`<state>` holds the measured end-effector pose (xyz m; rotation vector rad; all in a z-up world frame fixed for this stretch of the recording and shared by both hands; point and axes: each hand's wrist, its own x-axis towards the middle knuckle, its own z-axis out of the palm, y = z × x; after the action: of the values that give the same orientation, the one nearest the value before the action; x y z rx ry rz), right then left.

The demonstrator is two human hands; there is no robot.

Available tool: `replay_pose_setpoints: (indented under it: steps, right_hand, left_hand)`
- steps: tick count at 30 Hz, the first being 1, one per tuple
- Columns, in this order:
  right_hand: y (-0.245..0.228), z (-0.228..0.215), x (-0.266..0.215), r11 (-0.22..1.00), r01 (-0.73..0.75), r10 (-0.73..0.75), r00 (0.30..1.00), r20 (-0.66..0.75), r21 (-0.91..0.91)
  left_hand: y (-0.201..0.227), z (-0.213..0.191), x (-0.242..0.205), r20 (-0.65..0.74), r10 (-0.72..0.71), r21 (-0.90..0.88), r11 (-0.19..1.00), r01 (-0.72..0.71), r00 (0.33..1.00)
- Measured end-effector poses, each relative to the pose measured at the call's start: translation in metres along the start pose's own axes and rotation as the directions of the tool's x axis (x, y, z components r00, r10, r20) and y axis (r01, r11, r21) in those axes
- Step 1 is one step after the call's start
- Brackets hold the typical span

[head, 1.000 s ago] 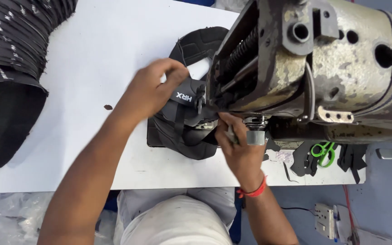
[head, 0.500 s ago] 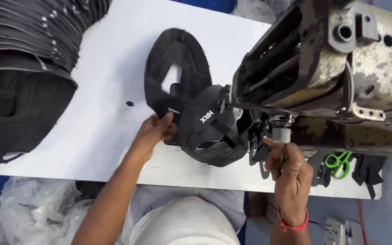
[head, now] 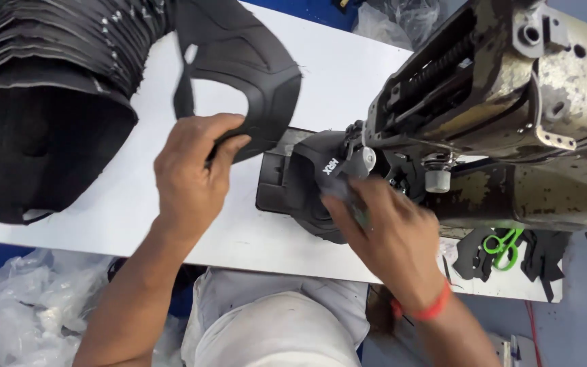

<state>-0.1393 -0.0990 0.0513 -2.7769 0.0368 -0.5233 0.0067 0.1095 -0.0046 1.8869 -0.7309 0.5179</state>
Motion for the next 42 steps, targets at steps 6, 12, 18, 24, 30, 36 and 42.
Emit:
replay_pose_setpoints:
  steps: [6,12,18,24,30,36,42]
  right_hand:
    - [-0.016,0.043,0.062,0.943,0.151,-0.112,0.983,0.145,-0.296]
    - [-0.013,0.042,0.041,0.971,0.005,-0.003,1.0,0.008,-0.237]
    - [0.004,0.014,0.023,0.992,-0.047,0.041,0.998,-0.055,-0.116]
    - [-0.003,0.034,0.049,0.984,0.049,-0.051,0.999,-0.008,-0.173]
    - [0.002,0.048,0.048,0.988,-0.058,0.069,0.995,0.073,-0.145]
    - [0.02,0.012,-0.012,0.941,-0.08,0.094,0.995,-0.027,0.33]
    - [0.089,0.031,-0.07,0.436,-0.654,0.757,0.638,0.142,0.618]
  left_hand:
    - [0.02,-0.009,0.0,0.026,0.099,-0.029,0.995,-0.098,0.995]
    - [-0.009,0.004,0.049,0.02,0.349,-0.001,0.937,-0.349,0.937]
    - [-0.021,0.012,0.04,0.0,0.238,-0.058,0.97,-0.238,0.971]
    - [0.012,0.004,0.035,0.016,0.313,-0.012,0.95,-0.313,0.95]
    - [0.027,-0.026,0.052,-0.068,0.387,0.082,0.921,-0.381,0.92]
    - [-0.021,0.029,0.049,0.097,0.234,0.299,0.92,-0.252,0.967]
    - [-0.002,0.061,0.008,0.82,-0.33,-0.204,0.594,0.778,0.467]
